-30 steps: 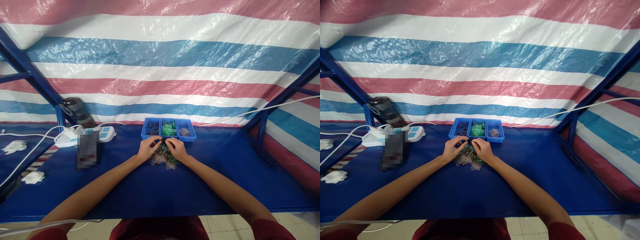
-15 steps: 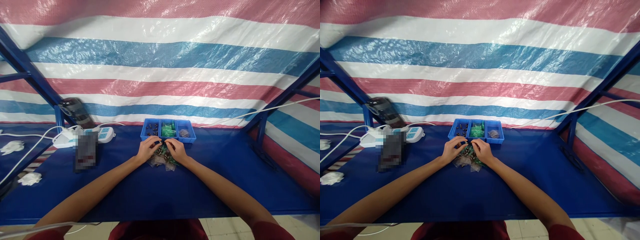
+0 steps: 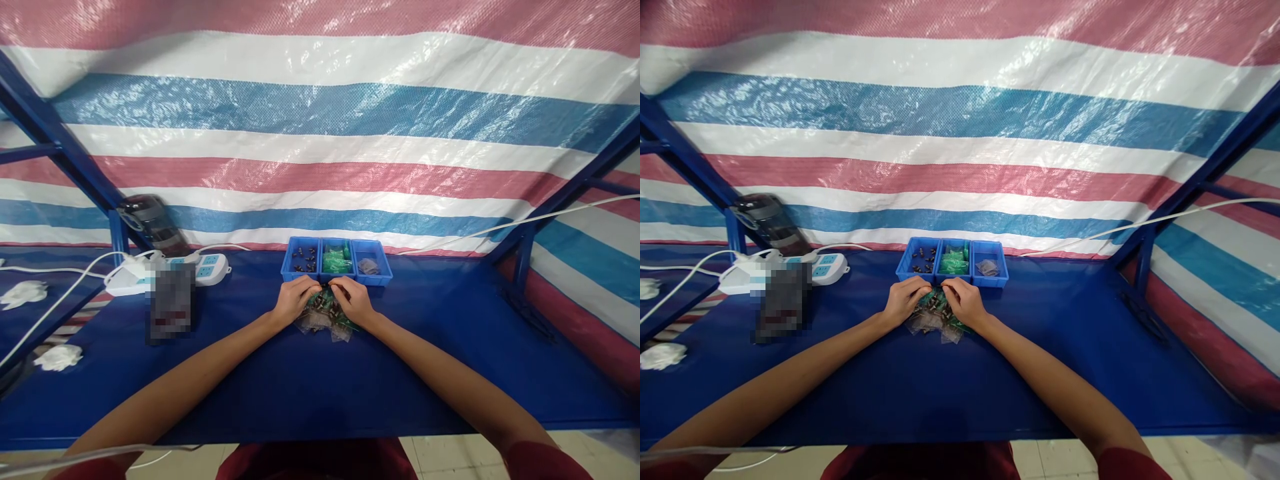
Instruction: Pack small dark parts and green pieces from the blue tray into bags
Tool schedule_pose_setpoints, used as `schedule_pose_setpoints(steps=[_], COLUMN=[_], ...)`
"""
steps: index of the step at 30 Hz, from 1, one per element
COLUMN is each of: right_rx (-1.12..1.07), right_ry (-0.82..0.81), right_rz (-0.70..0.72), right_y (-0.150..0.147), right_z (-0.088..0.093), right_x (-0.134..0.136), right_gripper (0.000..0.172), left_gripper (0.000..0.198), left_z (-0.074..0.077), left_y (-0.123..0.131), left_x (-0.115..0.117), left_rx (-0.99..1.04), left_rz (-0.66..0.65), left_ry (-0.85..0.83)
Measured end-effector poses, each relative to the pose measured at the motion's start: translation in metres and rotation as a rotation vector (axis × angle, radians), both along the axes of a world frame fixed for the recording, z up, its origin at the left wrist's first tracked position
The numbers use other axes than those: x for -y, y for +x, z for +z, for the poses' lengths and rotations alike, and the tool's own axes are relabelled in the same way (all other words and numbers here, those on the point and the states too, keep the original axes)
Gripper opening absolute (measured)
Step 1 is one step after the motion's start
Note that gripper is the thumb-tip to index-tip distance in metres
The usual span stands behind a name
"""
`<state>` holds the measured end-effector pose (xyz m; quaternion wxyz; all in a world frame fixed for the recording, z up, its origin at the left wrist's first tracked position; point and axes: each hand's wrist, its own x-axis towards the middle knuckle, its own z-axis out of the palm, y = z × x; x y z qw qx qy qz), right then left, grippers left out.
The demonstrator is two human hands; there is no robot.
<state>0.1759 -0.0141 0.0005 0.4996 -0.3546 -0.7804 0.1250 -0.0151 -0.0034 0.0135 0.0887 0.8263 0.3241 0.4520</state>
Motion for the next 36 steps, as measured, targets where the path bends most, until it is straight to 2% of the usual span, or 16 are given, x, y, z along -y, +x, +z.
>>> schedule_pose_setpoints(steps=[36], right_rx=[0.032], right_ry=[0.016], right_rz=[0.032], right_y=[0.0028], right_z=[-0.0005], right_x=[-0.0019], right_gripper=[0.021], left_gripper=[0.020], left_z=[-0.0046], left_y=[0.0000], left_x=[-0.0048], left_rx=[-0.077], left_rz=[-0.100], left_ry=[0.007])
